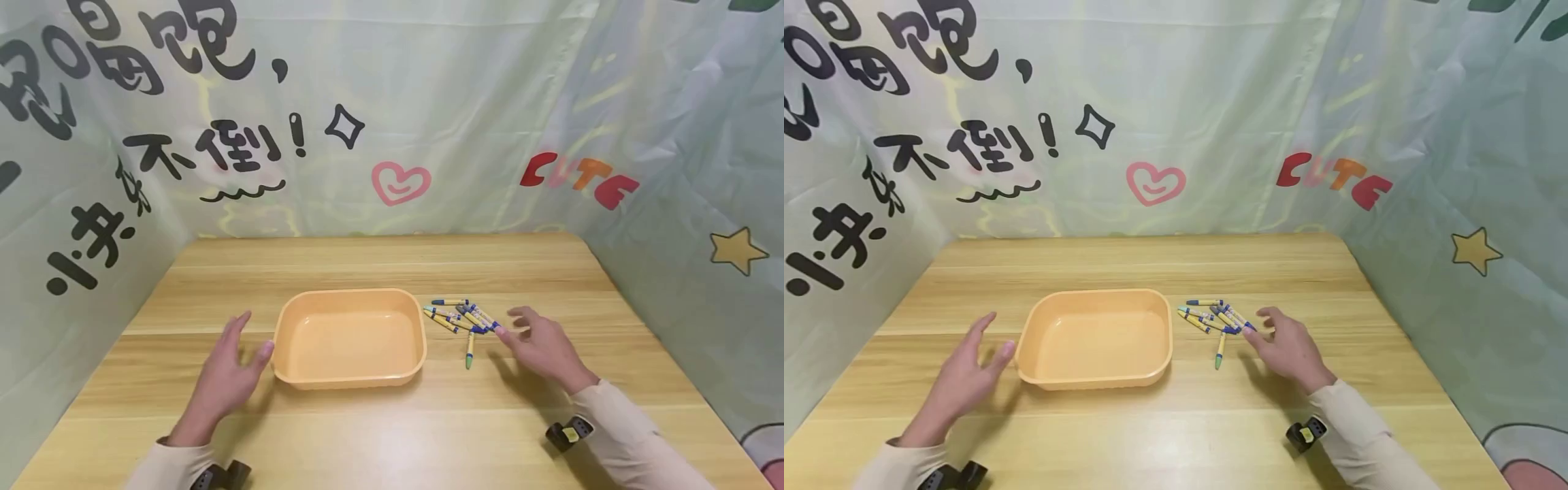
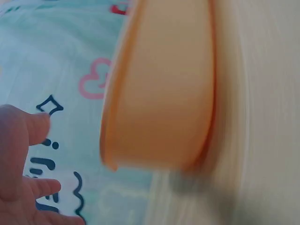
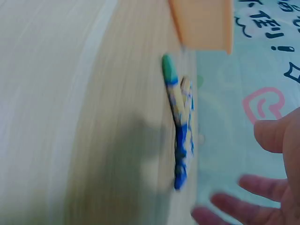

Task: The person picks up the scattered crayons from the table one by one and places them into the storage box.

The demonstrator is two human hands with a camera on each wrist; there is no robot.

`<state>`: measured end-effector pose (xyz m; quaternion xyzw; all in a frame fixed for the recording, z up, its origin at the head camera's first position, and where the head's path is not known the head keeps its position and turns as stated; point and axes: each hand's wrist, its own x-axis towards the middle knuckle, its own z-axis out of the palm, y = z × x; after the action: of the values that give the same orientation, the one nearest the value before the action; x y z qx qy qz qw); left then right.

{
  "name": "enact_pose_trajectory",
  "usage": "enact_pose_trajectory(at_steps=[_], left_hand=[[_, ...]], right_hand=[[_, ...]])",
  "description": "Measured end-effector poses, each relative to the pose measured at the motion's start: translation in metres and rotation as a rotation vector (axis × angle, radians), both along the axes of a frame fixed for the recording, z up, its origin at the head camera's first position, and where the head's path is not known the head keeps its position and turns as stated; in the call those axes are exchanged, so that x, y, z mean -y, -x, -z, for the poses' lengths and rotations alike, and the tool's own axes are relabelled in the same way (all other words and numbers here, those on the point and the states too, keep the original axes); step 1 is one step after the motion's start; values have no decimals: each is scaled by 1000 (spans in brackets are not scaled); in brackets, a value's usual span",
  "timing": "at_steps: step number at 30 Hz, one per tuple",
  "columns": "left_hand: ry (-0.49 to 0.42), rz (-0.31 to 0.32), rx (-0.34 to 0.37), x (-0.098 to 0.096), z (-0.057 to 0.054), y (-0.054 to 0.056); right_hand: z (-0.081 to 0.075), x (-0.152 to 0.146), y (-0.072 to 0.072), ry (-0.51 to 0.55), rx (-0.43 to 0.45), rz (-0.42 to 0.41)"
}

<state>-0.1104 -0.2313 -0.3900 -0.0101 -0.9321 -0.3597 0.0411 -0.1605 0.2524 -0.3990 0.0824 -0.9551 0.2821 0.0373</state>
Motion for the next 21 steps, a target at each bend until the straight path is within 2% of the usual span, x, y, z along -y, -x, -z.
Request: enact_pose_trajectory(at_steps=[3, 5, 7, 10, 16, 21], left_hand=[[-214, -8, 96, -10, 8, -3], [-349, -12, 139, -16, 15, -5], [-442, -13, 159, -22, 22, -5], [-520, -13, 151, -28, 30, -4], [-509, -22, 108, -33, 40, -1], [-437, -44, 83, -36, 45, 2]], right_hand=[[7, 11, 4, 130, 129, 1], [12, 20, 6, 169, 204, -3], [16, 28, 9, 183, 266, -18], [23, 39, 13, 150, 302, -28], [29, 50, 20, 13, 259, -17], [25, 49, 26, -90, 231, -43]])
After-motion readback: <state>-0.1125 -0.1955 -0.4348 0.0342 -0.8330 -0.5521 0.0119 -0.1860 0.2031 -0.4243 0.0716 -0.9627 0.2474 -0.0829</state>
